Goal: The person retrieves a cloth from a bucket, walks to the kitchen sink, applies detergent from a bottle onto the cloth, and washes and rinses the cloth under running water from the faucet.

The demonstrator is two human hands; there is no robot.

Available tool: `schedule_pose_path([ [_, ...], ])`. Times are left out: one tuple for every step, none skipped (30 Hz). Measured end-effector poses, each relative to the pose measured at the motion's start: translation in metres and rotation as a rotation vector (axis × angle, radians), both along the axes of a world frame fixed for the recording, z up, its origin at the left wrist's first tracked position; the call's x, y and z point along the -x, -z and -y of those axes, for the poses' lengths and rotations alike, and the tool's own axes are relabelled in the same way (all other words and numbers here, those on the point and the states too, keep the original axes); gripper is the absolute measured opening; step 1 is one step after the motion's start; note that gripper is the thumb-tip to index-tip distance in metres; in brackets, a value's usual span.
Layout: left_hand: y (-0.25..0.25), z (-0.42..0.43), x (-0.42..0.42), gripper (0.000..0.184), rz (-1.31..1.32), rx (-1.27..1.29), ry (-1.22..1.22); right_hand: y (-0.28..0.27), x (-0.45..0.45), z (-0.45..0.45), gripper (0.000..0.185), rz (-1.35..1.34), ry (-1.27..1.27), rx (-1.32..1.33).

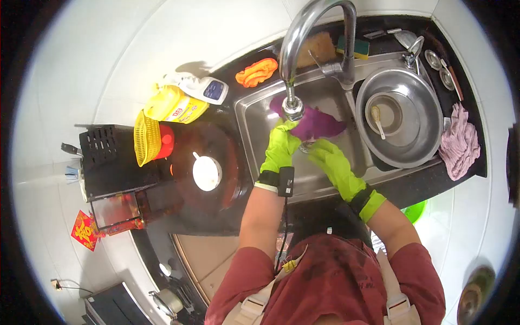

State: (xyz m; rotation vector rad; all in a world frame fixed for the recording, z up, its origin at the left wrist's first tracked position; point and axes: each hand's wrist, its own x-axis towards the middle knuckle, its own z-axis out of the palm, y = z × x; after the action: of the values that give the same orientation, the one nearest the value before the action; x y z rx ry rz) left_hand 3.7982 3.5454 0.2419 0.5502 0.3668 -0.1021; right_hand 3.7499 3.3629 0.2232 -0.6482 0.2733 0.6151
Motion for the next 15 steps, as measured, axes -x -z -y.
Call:
schedule_pose_path([
  [-0.024,0.009,0.005,0.046,-0.072,-0.194,-0.048,-0.004,0.001,0.001,0.04,-0.044,0.038,0.188],
  [-0.039,0.009,0.01,0.049,-0.132,-0.388,0.014,-0.006,-0.002,0.001,0.04,-0.047,0.041,0.185],
  [-0.046,0.008,0.013,0.049,-0.135,-0.39,0.016,-0.008,-0.009,0.001,0.04,-0.057,0.082,0.105],
  [-0.051,0.006,0.016,0.048,-0.141,-0.544,0.099,-0.009,-0.017,0.0,0.04,-0.067,0.124,0.025],
  [-0.054,0.004,0.018,0.048,-0.146,-0.697,0.182,-0.01,-0.026,-0.001,0.04,-0.076,0.166,-0.054],
  [-0.046,-0.001,0.021,0.048,-0.148,-0.699,0.185,-0.014,-0.036,-0.01,0.04,-0.079,0.167,-0.056],
  [-0.036,-0.008,0.024,0.046,-0.127,-0.648,0.143,-0.018,-0.048,-0.023,0.04,-0.134,0.09,-0.047],
  [-0.025,-0.013,0.027,0.045,-0.107,-0.598,0.101,-0.021,-0.058,-0.032,0.04,-0.189,0.012,-0.038],
  [-0.031,-0.011,0.029,0.045,-0.106,-0.602,0.101,-0.01,-0.067,-0.039,0.04,-0.189,0.013,-0.042],
  [-0.042,-0.005,0.032,0.041,-0.142,-0.494,-0.038,0.01,-0.074,-0.051,0.042,-0.15,-0.105,-0.02],
  [-0.049,-0.002,0.035,0.037,-0.177,-0.384,-0.177,0.022,-0.076,-0.059,0.044,-0.111,-0.224,0.002],
  [-0.048,-0.006,0.036,0.037,-0.175,-0.387,-0.177,0.022,-0.076,-0.063,0.044,-0.109,-0.224,-0.002],
  [-0.046,-0.011,0.038,0.038,-0.1,-0.275,-0.181,0.023,-0.074,-0.068,0.046,-0.134,-0.214,0.012],
  [-0.045,-0.016,0.04,0.041,-0.026,-0.162,-0.184,0.024,-0.07,-0.072,0.048,-0.159,-0.204,0.026],
  [-0.065,-0.014,0.04,0.041,-0.024,-0.165,-0.182,0.028,-0.067,-0.077,0.048,-0.158,-0.203,0.022],
])
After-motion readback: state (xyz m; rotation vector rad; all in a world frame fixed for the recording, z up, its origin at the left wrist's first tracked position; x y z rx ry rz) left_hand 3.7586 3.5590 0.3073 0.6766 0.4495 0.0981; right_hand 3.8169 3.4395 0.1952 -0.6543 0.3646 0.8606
